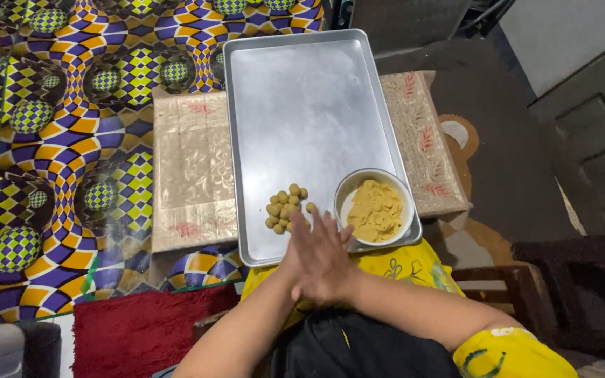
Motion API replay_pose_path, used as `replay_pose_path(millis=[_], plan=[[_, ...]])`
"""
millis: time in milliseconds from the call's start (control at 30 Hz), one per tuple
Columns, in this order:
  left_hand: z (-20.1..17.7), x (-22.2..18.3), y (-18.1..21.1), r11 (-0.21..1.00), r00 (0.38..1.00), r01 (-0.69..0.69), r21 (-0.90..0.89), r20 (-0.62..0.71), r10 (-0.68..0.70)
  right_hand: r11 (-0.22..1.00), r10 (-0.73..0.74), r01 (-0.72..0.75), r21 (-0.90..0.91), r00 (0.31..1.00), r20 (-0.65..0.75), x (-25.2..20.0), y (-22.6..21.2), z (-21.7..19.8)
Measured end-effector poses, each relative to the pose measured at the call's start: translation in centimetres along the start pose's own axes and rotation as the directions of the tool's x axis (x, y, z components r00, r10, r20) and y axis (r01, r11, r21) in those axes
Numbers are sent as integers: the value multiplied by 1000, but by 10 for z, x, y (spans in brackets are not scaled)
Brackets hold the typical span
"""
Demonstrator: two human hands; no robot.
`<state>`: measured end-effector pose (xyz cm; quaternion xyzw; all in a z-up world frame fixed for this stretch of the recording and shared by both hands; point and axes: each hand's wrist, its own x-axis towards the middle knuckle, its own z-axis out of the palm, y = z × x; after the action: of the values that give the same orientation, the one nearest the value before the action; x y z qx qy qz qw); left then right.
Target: Rolling small portions of dough into balls and placing them on a baking tray.
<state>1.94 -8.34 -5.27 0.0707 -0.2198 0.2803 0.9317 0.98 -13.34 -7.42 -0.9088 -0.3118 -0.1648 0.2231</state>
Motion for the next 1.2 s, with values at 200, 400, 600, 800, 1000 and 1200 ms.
replay_pose_path(millis=[200,400,600,800,1000,1200], plan=[[3,70,50,49,-210,938,-343,-676,-706,973,211,-229,39,940,268,11,34,25],[-44,0,-3,975,983,62,213,-180,-23,975,147,-195,108,928,341,36,3,19],[-79,54,56,152,-165,864,-481,-555,-815,987,141,-161,24,919,368,33,46,14],[-106,42,53,204,-66,785,-585,-405,-912,769,604,-594,237,796,33,-27,171,1],[-110,50,52,236,-90,840,-488,-555,-827,898,384,-379,-224,923,-25,-43,207,14],[-102,61,54,282,-19,869,-407,-598,-802,745,657,-556,-368,706,264,-6,175,27]])
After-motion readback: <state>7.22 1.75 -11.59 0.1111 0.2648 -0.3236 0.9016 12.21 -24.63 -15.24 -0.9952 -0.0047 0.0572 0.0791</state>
